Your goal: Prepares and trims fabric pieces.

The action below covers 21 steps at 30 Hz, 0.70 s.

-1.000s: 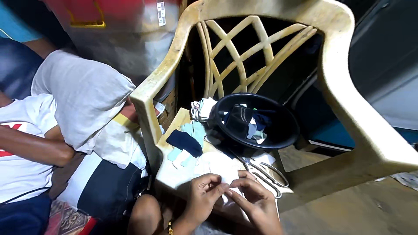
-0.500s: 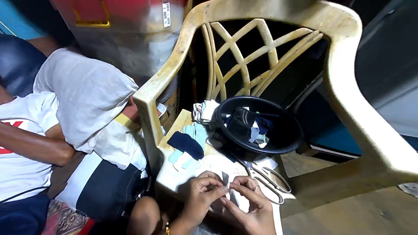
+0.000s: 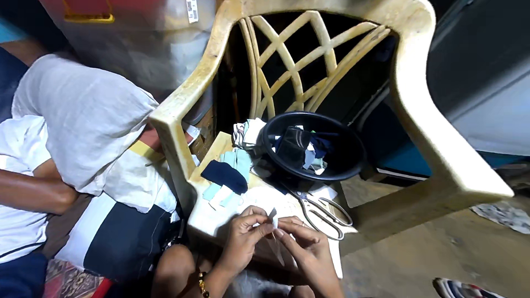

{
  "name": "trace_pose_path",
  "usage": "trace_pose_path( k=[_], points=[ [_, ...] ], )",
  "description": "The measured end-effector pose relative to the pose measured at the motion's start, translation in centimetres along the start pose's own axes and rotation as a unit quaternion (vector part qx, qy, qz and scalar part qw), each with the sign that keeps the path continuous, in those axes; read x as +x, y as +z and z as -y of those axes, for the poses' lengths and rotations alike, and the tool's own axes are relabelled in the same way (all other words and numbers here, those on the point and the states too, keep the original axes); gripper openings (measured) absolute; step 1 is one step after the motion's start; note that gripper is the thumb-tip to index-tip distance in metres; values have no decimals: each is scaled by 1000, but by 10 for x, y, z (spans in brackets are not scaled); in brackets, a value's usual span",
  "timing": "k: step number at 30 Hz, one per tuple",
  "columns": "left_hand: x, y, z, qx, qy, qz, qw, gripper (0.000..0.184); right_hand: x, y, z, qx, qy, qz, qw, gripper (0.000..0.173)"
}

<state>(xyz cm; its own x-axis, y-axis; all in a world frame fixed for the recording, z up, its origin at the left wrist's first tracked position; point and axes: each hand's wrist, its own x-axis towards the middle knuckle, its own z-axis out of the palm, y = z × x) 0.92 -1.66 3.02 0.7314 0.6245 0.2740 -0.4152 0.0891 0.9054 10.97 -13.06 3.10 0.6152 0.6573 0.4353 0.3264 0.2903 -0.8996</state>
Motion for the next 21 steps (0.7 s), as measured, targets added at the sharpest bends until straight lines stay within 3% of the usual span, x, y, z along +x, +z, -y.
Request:
trace_pose_path(
  k=[4, 10, 16, 21],
  points=[
    [0, 0, -1, 26, 9, -9, 1000, 13, -1, 1, -3, -12, -20, 0, 1000, 19],
    [1, -3, 2, 46, 20, 5, 999, 10, -1, 2, 5, -8, 16, -24, 1000, 24],
    [1, -5, 3, 89, 61, 0, 994, 3, -3, 4, 3, -26, -32, -16, 999, 30],
    [1, -5, 1, 97, 50, 26, 994, 7, -1, 3, 7, -27, -21, -23, 999, 34]
  ],
)
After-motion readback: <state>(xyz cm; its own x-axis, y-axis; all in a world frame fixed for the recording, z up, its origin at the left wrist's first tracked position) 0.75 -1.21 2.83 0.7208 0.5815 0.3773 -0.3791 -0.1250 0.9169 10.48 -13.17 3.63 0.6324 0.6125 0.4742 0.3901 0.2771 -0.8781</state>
